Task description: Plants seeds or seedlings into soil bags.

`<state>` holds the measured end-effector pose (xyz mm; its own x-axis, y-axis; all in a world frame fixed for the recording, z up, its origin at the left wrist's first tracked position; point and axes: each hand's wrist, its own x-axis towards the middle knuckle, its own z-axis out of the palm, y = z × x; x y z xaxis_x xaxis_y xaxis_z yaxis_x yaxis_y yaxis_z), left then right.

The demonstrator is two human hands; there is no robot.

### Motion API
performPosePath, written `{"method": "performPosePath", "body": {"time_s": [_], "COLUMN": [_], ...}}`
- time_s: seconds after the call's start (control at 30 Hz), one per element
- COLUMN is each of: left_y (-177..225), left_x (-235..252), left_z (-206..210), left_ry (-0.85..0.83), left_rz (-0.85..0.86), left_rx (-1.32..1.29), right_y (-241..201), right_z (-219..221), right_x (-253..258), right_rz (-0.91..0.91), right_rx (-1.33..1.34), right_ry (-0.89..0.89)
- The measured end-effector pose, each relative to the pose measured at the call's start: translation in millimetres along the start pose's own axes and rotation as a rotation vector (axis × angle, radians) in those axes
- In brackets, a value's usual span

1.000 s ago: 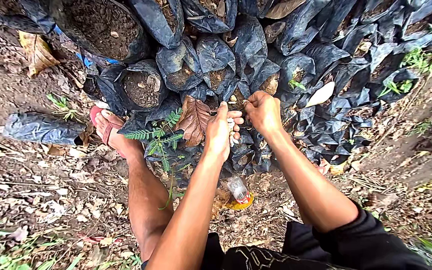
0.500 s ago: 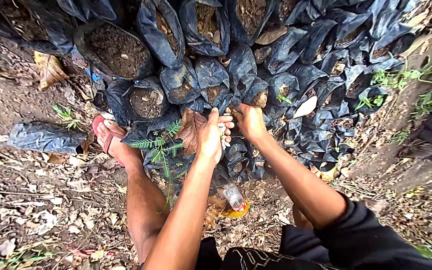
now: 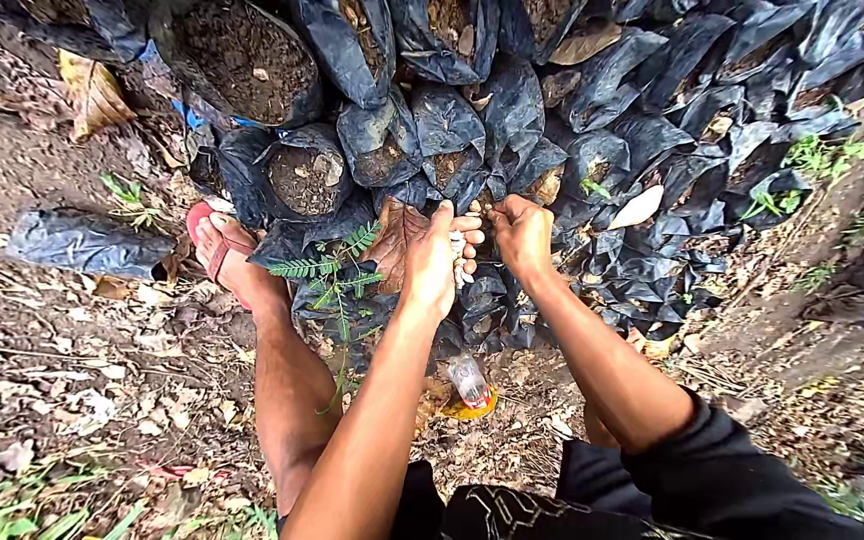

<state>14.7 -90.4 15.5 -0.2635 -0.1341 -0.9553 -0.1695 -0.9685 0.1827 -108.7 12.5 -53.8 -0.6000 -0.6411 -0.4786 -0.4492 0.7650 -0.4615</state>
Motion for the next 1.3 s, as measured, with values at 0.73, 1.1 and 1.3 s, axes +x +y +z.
{"method": "performPosePath", "body": {"time_s": [0.73,1.1,1.3], "left_y": [-9,-23,-29], "left_x": [-4,16,34], "left_z": [-47,-45,-30], "left_ry": [-0.086,-0.104,-0.020], "left_rz": [-0.269,-0.182,-0.176], "left_rx": [-0.356,-0.278,-0.305], "right_y": [-30,-27,-25], "right_z": [17,-34,-74], "right_x": [-7,-13,-55], "right_rz": [-0.098,0.383,0.401], "right_rx": [-0.128,0.868,1.065], "right_ry": [-0.024,-0.228,-0.333]}}
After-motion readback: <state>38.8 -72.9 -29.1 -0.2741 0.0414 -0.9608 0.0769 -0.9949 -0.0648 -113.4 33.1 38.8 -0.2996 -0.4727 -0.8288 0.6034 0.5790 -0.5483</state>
